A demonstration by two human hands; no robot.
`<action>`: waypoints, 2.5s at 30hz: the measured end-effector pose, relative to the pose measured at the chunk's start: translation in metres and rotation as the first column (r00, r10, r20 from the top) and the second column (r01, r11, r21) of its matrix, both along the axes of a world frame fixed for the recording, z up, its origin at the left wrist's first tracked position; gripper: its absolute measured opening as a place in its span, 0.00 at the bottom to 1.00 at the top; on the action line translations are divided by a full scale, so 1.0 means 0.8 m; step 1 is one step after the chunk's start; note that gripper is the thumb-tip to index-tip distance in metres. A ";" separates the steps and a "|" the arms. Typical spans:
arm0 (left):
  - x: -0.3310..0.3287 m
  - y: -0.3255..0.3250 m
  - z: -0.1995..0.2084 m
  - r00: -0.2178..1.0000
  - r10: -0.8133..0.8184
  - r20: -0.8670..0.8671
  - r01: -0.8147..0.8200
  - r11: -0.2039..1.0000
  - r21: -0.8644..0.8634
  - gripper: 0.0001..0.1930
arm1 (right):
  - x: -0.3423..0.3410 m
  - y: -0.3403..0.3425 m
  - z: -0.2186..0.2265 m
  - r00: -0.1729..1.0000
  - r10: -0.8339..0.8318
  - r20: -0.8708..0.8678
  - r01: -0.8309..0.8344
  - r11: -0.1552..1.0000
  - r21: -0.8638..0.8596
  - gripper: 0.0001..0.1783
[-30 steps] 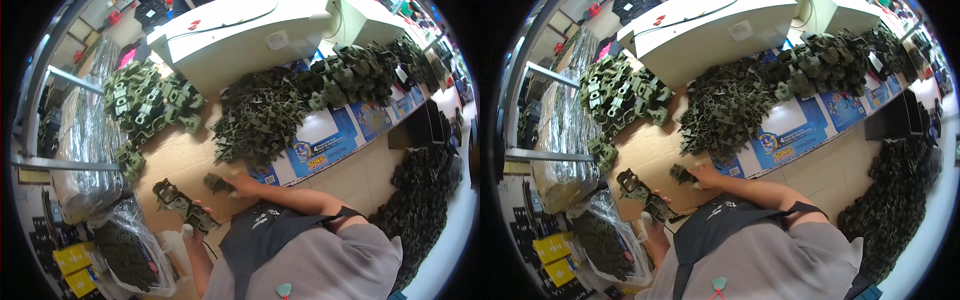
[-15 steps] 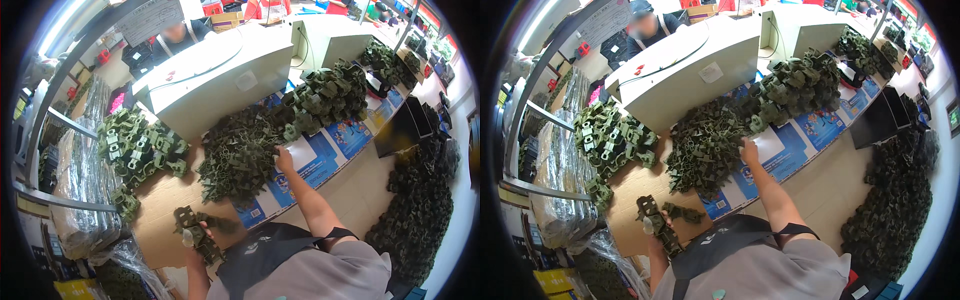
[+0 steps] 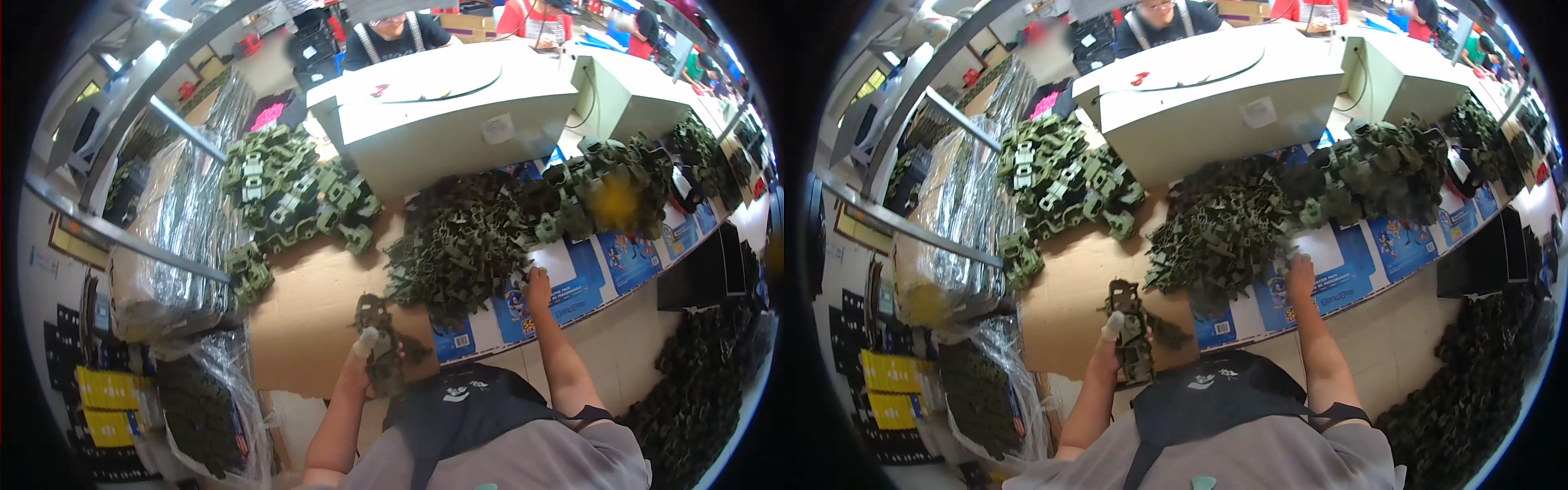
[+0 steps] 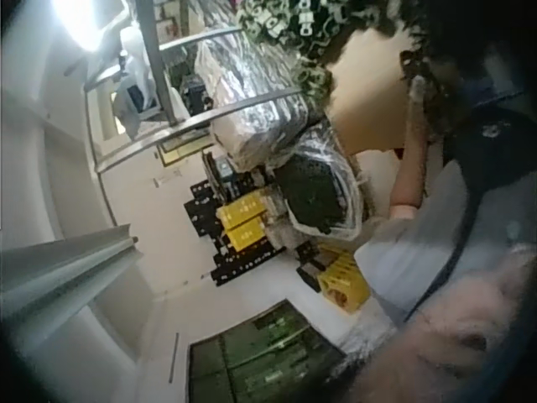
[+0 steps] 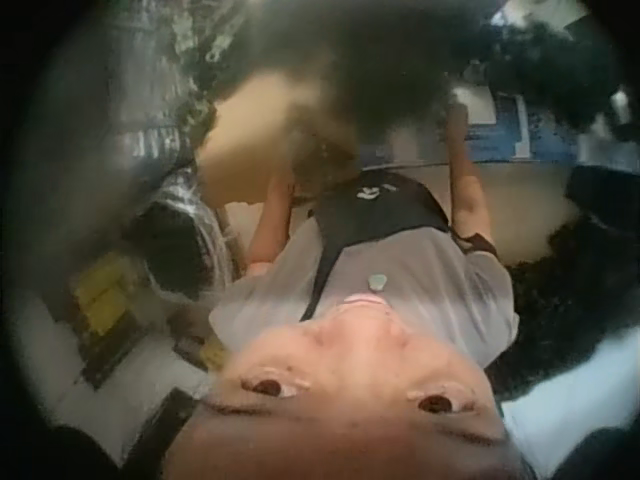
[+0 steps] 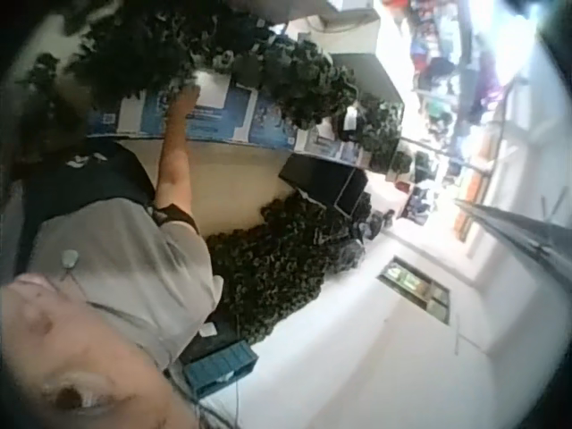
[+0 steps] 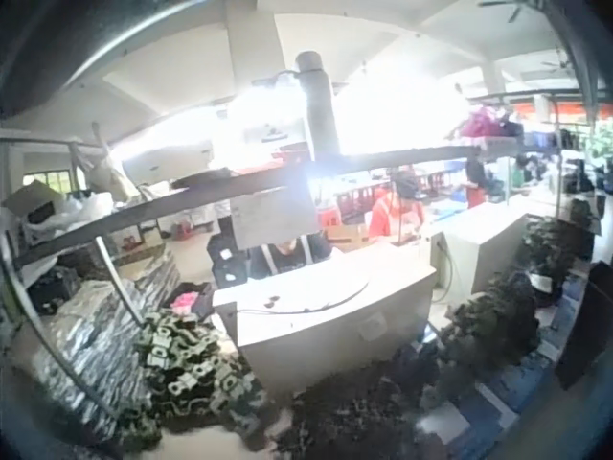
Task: The person repeatedly picks up small green plastic components from a pile on a table and snaps them together by hand. They handle the parts one at a time, connecting them into small clusters and placing the finished units back onto the table.
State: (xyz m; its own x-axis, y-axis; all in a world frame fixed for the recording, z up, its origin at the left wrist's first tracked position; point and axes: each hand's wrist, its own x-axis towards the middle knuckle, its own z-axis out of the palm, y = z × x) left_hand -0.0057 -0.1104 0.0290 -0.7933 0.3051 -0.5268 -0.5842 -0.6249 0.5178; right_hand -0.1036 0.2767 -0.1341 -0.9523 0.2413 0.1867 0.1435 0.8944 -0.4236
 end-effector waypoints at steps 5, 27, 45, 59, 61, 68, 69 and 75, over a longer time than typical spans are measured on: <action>0.001 0.010 0.001 0.995 -0.016 -0.096 0.014 1.000 -0.021 0.23 | 0.017 0.017 0.002 0.993 0.048 0.111 -0.028 0.984 -0.178 0.13; 0.003 0.050 0.039 0.891 -0.425 -0.161 0.307 0.823 -0.478 0.33 | 0.067 -0.167 0.268 0.460 0.882 0.104 -0.779 0.457 -0.429 0.19; -0.011 0.075 0.042 0.855 -0.492 -0.164 0.293 0.720 -0.629 0.27 | 0.058 -0.139 0.217 0.353 0.935 0.039 -0.675 0.283 -0.682 0.21; 0.010 0.038 -0.029 0.990 0.120 0.077 -0.123 0.992 0.038 0.25 | -0.035 0.051 0.027 0.800 0.548 0.243 -0.556 0.830 -0.039 0.16; 0.013 0.044 -0.024 0.988 0.131 0.085 -0.132 0.991 -0.002 0.25 | -0.027 0.054 0.031 0.803 0.543 0.245 -0.496 0.837 -0.229 0.14; 0.005 0.067 -0.019 0.969 0.029 0.244 -0.052 0.995 0.087 0.23 | 0.015 0.018 0.078 0.873 0.351 0.340 -0.185 0.882 -0.434 0.12; 0.005 0.071 -0.010 0.962 0.046 0.268 -0.060 0.997 0.045 0.21 | 0.022 -0.010 0.122 0.888 0.346 0.304 -0.118 0.808 -0.577 0.12; 0.000 0.084 -0.020 0.975 -0.026 0.221 0.007 0.996 0.087 0.23 | 0.103 -0.107 0.277 0.381 0.923 0.060 -0.683 0.324 -0.655 0.15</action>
State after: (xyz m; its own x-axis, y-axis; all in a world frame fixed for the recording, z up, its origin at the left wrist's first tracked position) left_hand -0.0056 -0.0432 0.0126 -0.6544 0.3682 -0.6604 -0.6888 -0.6506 0.3199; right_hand -0.0215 0.1912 0.0878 -0.6438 -0.7616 -0.0740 -0.2922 0.3340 -0.8961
